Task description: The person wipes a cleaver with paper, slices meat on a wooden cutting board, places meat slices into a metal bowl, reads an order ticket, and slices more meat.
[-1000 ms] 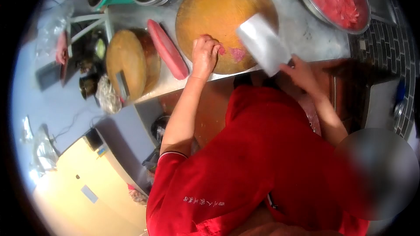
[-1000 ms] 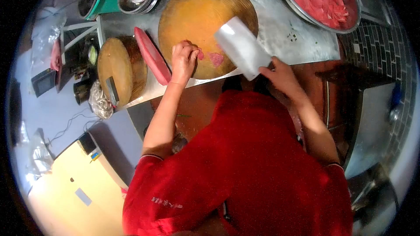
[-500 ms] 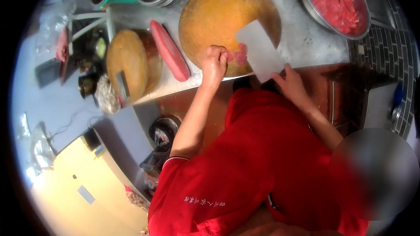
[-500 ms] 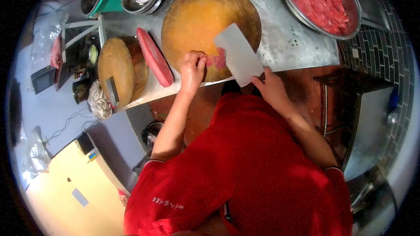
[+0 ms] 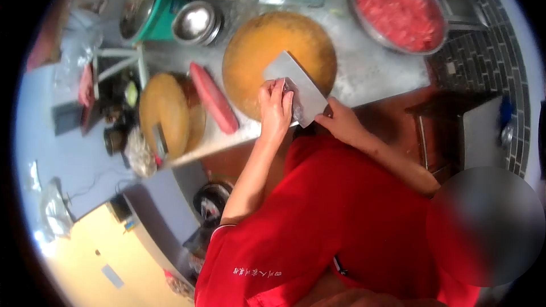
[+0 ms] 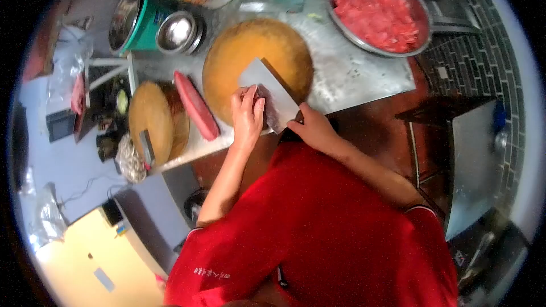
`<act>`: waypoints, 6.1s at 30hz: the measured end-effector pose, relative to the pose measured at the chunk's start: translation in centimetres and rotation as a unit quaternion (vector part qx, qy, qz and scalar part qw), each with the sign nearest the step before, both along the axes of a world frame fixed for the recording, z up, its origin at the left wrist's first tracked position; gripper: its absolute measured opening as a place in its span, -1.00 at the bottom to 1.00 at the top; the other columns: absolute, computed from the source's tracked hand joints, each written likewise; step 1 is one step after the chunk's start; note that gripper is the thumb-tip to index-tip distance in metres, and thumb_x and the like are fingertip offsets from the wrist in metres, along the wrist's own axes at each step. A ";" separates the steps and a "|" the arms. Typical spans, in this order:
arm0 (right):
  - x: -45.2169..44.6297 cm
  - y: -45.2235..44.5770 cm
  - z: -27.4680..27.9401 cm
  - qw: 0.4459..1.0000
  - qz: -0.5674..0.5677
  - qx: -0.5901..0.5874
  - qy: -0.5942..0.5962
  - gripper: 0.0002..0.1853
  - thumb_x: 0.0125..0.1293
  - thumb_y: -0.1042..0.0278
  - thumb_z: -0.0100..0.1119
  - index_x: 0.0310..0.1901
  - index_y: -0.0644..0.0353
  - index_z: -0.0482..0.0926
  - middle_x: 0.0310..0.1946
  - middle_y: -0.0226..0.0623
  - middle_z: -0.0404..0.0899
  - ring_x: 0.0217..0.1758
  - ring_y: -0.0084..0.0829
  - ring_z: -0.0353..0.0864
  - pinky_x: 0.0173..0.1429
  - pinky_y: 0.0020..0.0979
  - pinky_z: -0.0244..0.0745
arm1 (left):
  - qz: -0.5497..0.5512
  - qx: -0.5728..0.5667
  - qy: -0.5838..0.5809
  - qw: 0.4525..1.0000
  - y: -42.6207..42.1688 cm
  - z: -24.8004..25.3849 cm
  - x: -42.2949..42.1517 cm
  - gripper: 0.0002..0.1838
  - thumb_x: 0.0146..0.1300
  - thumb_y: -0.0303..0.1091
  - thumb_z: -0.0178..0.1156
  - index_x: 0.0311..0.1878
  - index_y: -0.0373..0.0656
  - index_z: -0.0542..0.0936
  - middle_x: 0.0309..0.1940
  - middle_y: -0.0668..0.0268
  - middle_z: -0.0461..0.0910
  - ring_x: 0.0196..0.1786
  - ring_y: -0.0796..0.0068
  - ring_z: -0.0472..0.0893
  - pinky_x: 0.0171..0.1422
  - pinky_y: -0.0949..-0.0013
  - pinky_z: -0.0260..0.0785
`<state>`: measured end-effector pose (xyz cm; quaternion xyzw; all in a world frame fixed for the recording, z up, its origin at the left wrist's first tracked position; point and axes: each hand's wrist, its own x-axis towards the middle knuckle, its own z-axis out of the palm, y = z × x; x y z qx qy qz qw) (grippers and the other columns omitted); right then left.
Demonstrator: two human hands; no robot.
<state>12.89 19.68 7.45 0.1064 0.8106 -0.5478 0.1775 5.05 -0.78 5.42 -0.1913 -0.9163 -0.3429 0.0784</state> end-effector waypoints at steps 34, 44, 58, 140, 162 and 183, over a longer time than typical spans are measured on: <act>-0.5 4.1 2.8 0.983 0.021 0.123 0.138 -0.74 0.38 0.47 0.26 0.03 0.25 0.45 -0.32 -0.02 0.55 -0.23 -0.04 0.60 -0.07 -0.12 0.51 | 0.425 -0.090 -0.126 0.892 -20.4 -6.9 -5.9 -0.13 0.11 -0.03 0.49 0.45 -0.12 0.35 0.15 -0.19 0.52 0.19 -0.23 0.58 0.40 0.01 0.41; -0.9 1.3 1.5 0.978 0.062 0.189 0.053 -0.72 0.36 0.52 0.24 -0.03 0.28 0.34 -0.41 0.05 0.46 -0.34 0.13 0.52 -0.20 -0.02 0.45 | 0.336 0.474 -0.294 0.759 -20.6 -9.6 -6.9 -0.32 0.20 -0.23 0.41 0.33 -0.29 0.41 -0.02 0.05 0.67 -0.01 0.17 0.71 0.04 0.13 0.62; -0.9 -0.2 3.2 0.978 0.018 0.208 -0.008 -0.70 0.36 0.47 0.25 -0.01 0.25 0.33 -0.30 0.08 0.57 -0.15 0.19 0.63 -0.04 0.04 0.49 | -0.012 0.198 -0.156 0.968 -9.1 2.4 -4.8 -0.44 0.30 -0.18 0.42 0.32 -0.13 0.55 0.27 0.02 0.50 0.24 -0.12 0.59 0.27 -0.03 0.50; -8.9 0.5 2.9 0.991 0.025 0.130 0.009 -0.70 0.35 0.57 0.03 0.09 0.30 0.29 -0.16 0.35 0.56 0.02 0.37 0.58 0.04 0.15 0.45 | -0.269 -0.040 -0.046 0.961 2.2 -0.1 -17.5 -0.80 0.18 -0.14 0.40 -0.18 0.04 0.72 -0.22 0.30 0.62 -0.03 0.14 0.61 -0.01 0.04 0.47; -6.6 0.4 1.6 0.984 0.047 0.171 0.025 -0.74 0.30 0.65 0.04 -0.01 0.31 0.28 -0.18 0.32 0.57 -0.12 0.35 0.64 -0.08 0.20 0.49 | -0.175 -0.099 -0.053 0.978 -0.3 0.4 -11.2 -0.78 0.25 -0.29 0.39 -0.04 0.01 0.73 -0.04 0.20 0.63 0.07 0.04 0.59 0.19 0.06 0.47; -7.1 -0.8 5.7 0.976 0.110 0.173 0.081 -0.71 0.31 0.59 0.08 0.02 0.30 0.28 -0.23 0.33 0.59 -0.21 0.35 0.64 -0.11 0.24 0.52 | -0.179 -0.011 -0.115 0.977 -1.9 -0.4 -13.1 -0.66 0.10 -0.34 0.42 -0.03 -0.15 0.68 -0.11 0.12 0.62 0.04 0.01 0.60 0.17 0.06 0.47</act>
